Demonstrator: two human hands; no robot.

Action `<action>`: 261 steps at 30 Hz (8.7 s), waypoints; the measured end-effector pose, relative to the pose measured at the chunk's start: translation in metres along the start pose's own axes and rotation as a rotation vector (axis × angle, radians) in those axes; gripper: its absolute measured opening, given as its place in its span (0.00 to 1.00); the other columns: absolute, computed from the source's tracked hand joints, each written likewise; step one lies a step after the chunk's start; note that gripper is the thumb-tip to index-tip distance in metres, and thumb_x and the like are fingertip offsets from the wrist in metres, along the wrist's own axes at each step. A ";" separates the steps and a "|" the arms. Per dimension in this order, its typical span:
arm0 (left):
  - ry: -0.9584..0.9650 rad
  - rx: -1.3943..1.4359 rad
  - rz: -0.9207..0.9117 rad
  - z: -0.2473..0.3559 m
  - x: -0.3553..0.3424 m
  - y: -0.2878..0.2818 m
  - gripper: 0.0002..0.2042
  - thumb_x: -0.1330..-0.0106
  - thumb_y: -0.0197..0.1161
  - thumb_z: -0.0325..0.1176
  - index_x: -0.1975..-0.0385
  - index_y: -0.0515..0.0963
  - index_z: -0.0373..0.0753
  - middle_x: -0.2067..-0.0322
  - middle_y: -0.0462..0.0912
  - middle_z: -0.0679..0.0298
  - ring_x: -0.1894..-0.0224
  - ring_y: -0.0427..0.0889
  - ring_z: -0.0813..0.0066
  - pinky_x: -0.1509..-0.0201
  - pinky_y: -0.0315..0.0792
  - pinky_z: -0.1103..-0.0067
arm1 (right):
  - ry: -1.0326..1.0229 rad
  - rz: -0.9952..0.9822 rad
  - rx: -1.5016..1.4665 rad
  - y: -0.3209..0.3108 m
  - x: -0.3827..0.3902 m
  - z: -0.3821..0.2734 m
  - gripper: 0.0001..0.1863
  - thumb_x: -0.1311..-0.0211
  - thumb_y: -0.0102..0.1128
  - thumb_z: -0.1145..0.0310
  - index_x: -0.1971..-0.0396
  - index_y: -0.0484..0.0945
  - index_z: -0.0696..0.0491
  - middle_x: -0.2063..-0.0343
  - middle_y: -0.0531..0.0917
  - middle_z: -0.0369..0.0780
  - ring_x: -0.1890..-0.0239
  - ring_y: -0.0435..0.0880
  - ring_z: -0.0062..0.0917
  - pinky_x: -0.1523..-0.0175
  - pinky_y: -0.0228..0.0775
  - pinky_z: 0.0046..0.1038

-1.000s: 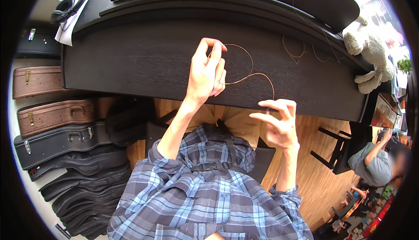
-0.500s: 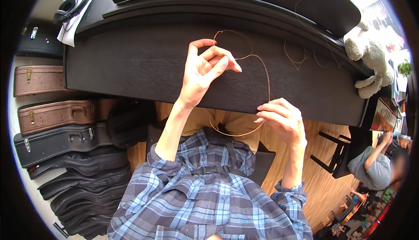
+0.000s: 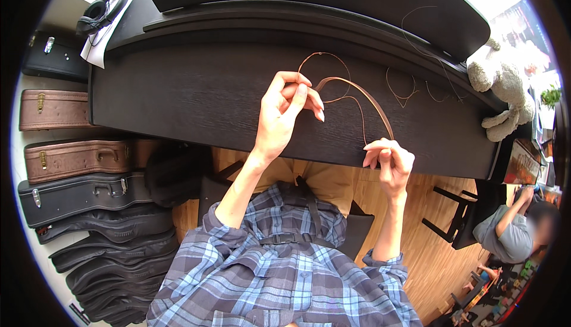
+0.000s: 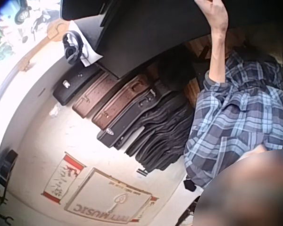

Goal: The person manipulates a thin copper-colored wire by hand, bending it into circular loops and adjusting the shape repeatedly. The person handles the wire over a dark piano lid, forming and refining loops without using tools.

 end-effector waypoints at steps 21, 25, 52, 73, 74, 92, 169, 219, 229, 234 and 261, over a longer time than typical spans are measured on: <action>0.087 -0.028 0.103 0.005 0.007 -0.011 0.09 0.16 0.43 0.34 0.48 0.64 0.35 0.73 0.81 0.58 0.73 0.81 0.74 0.62 0.78 0.78 | 0.068 0.487 -0.329 -0.036 0.010 0.024 0.16 0.16 0.43 0.60 0.62 0.73 0.55 0.80 0.79 0.37 0.88 0.64 0.10 0.83 0.50 0.13; 0.099 -0.015 0.093 0.005 0.006 -0.011 0.09 0.16 0.43 0.34 0.48 0.64 0.35 0.74 0.80 0.58 0.74 0.80 0.75 0.63 0.77 0.78 | 0.018 0.530 -0.384 -0.039 0.010 0.023 0.12 0.16 0.41 0.62 0.58 0.70 0.53 0.84 0.72 0.33 0.88 0.62 0.11 0.84 0.50 0.14; 0.088 -0.158 -0.097 0.004 0.012 0.014 0.04 0.19 0.48 0.29 0.55 0.69 0.35 0.71 0.85 0.58 0.69 0.85 0.74 0.58 0.79 0.78 | 0.421 0.209 -0.574 0.026 0.002 0.007 0.13 0.18 0.44 0.65 0.55 0.75 0.58 0.79 0.85 0.46 0.93 0.71 0.15 0.88 0.52 0.16; -0.053 -0.065 -0.217 0.000 0.015 0.026 0.05 0.18 0.49 0.30 0.55 0.69 0.36 0.58 0.88 0.54 0.50 0.86 0.71 0.41 0.76 0.76 | 0.503 -0.207 -0.573 0.081 -0.020 -0.002 0.18 0.20 0.51 0.67 0.36 0.78 0.50 0.71 0.78 0.31 0.81 0.70 0.08 0.75 0.63 0.14; -0.073 -0.093 -0.211 0.000 0.015 0.025 0.05 0.18 0.48 0.30 0.55 0.69 0.36 0.58 0.88 0.54 0.50 0.86 0.70 0.41 0.76 0.75 | 0.515 -0.221 -0.519 0.080 -0.019 -0.001 0.18 0.21 0.51 0.68 0.37 0.79 0.51 0.71 0.79 0.32 0.80 0.72 0.09 0.75 0.64 0.14; -0.225 -0.044 -0.352 -0.004 0.017 0.031 0.06 0.18 0.47 0.30 0.56 0.69 0.36 0.60 0.88 0.50 0.52 0.89 0.57 0.43 0.82 0.68 | 0.351 0.025 -0.427 0.025 -0.078 0.025 0.14 0.20 0.52 0.63 0.60 0.81 0.58 0.70 0.82 0.34 0.85 0.64 0.06 0.80 0.54 0.13; 0.176 -0.241 0.152 0.030 0.018 -0.029 0.16 0.17 0.46 0.37 0.40 0.67 0.33 0.64 0.86 0.54 0.67 0.89 0.69 0.64 0.86 0.78 | 0.448 -0.021 -0.458 0.100 -0.041 0.003 0.19 0.22 0.55 0.60 0.55 0.86 0.61 0.71 0.90 0.46 0.74 0.88 0.20 0.66 0.78 0.19; 0.019 -0.676 -0.150 0.016 0.031 -0.002 0.07 0.25 0.60 0.28 0.55 0.84 0.37 0.81 0.78 0.66 0.80 0.72 0.82 0.74 0.66 0.80 | 0.399 -0.278 -0.381 0.085 -0.076 0.003 0.26 0.25 0.56 0.47 0.61 0.87 0.57 0.84 0.76 0.31 0.81 0.67 0.10 0.73 0.60 0.20; 0.000 -0.702 -0.186 0.014 0.029 0.001 0.08 0.26 0.61 0.30 0.53 0.84 0.37 0.84 0.78 0.67 0.83 0.75 0.84 0.78 0.66 0.81 | 0.319 -0.109 -0.365 0.073 -0.079 0.011 0.11 0.27 0.64 0.63 0.58 0.83 0.57 0.68 0.87 0.36 0.83 0.69 0.08 0.75 0.63 0.14; -0.114 -0.476 -0.162 0.014 0.030 -0.002 0.10 0.22 0.57 0.33 0.54 0.85 0.37 0.90 0.72 0.73 0.90 0.67 0.90 0.84 0.58 0.85 | 0.275 0.165 -0.581 0.033 -0.078 0.026 0.12 0.21 0.55 0.61 0.57 0.76 0.56 0.78 0.79 0.32 0.86 0.66 0.08 0.81 0.55 0.14; 0.057 -0.777 -0.207 0.007 0.017 0.018 0.09 0.24 0.60 0.33 0.59 0.86 0.37 0.76 0.86 0.70 0.80 0.70 0.91 0.76 0.61 0.84 | 0.202 0.132 -0.368 0.023 -0.077 0.034 0.11 0.22 0.56 0.64 0.55 0.75 0.58 0.75 0.84 0.39 0.80 0.85 0.19 0.75 0.71 0.17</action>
Point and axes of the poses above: each hand's wrist, its own x-axis away from the middle knuckle, its own y-axis out of the palm, z = x × y, the point moved 9 cm from there along -x, towards the middle knuckle
